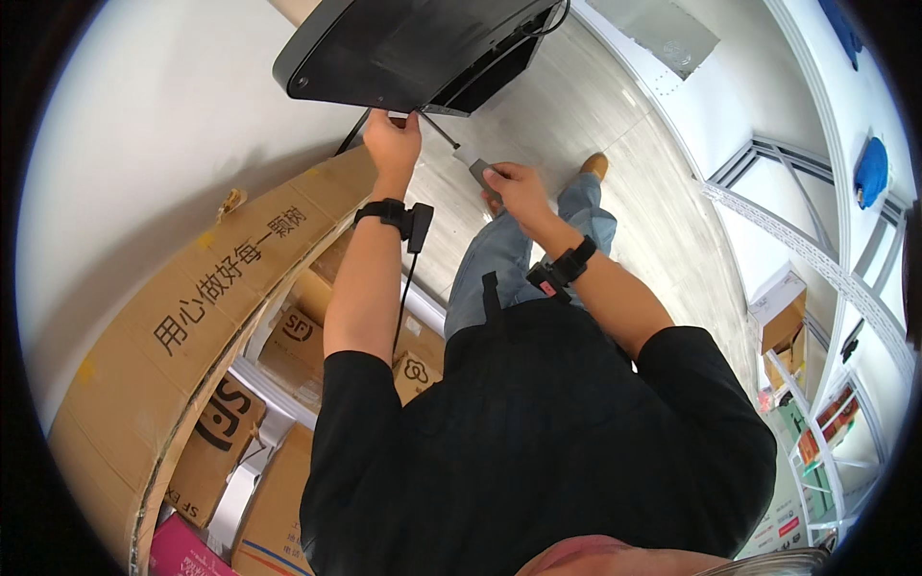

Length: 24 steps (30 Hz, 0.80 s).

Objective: The person wipes the interior of a black electronic device with a blue cloth. Then, using a screwdriver, they remove screws from a beige and black component and place it on a shelf. Finally, they attach a metal panel to the back of the device.

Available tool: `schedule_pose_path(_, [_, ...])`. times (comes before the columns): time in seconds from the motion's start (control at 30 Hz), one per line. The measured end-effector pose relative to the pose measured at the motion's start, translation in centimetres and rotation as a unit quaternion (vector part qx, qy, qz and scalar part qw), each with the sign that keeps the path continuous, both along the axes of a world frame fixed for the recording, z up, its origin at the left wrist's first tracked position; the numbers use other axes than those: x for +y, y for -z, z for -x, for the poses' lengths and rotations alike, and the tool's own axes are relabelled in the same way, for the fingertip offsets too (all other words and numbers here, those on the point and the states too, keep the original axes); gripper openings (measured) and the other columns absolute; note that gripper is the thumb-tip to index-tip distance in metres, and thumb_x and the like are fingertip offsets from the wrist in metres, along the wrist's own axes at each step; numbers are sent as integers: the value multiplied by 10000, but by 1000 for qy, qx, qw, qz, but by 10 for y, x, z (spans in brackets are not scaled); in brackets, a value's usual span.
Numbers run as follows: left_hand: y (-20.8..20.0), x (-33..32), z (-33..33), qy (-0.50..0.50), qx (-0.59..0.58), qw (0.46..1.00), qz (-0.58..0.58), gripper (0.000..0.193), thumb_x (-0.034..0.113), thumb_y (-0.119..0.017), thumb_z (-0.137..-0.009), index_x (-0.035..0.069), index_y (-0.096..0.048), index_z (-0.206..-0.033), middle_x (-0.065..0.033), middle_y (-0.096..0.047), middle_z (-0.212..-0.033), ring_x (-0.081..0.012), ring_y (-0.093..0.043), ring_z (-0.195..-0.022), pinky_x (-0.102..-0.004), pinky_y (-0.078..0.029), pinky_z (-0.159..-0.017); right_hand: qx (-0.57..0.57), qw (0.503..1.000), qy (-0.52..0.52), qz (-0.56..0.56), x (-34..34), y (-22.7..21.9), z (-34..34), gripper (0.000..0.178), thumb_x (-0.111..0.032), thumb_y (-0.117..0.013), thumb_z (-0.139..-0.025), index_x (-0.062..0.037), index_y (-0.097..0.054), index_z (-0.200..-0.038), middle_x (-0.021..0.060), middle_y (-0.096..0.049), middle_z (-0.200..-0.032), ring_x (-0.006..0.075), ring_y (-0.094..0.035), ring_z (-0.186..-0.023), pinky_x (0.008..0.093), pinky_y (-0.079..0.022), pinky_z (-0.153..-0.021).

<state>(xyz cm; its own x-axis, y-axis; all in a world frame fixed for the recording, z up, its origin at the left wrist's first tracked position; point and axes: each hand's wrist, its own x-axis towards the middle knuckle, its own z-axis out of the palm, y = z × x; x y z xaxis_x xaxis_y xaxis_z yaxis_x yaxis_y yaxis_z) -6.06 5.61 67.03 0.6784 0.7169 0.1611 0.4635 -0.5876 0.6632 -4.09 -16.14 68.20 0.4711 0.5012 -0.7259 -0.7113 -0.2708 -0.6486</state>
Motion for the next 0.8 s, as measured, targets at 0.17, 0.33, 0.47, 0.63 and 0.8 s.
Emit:
schedule_pose_path(0.17, [-1,2,4,20,4,1000,-6,301,23,-751,-664,17,-607,-928,-118,-649,-756,-263,-648,-592,-374,-504,-581,67,997,46,-7,9,-7,-1,341,-285,-526,-957,12,-529,-1125,93,-613,-809,115,-527,-597,247,-385,-505])
schedule_pose_path(0.33, [-3,0,5,10,6,1000,-1,321,19,-754,-658,12,-599,-939,-127,-655,-795,-262,-650,-592,-366,-504,-576,-9,999,15,30,7,-3,-1,319,-261,-593,-922,-3,-511,-1091,77,-597,-751,114,-515,-564,250,-379,-470])
schedule_pose_path(0.47, [4,3,5,10,-21,1000,4,288,75,-779,-666,4,-638,-907,-147,-678,-793,-262,-668,-625,-358,-513,-601,11,998,64,1,7,-3,0,288,-197,-638,-884,-4,-522,-1065,79,-585,-787,111,-495,-548,250,-369,-464])
schedule_pose_path(0.63, [5,4,5,6,-5,1000,-6,304,64,-775,-661,5,-642,-928,-150,-679,-815,-267,-668,-628,-363,-514,-608,115,990,82,-17,6,-10,-8,268,-176,-659,-861,-10,-549,-1040,59,-574,-828,100,-475,-544,241,-373,-495])
schedule_pose_path(0.8, [6,0,3,-11,31,998,-58,309,70,-761,-666,3,-639,-941,-160,-679,-798,-305,-670,-668,-388,-515,-650,-43,998,35,5,8,-12,-4,292,-241,-639,-881,-6,-585,-1046,56,-622,-796,109,-531,-617,250,-414,-519])
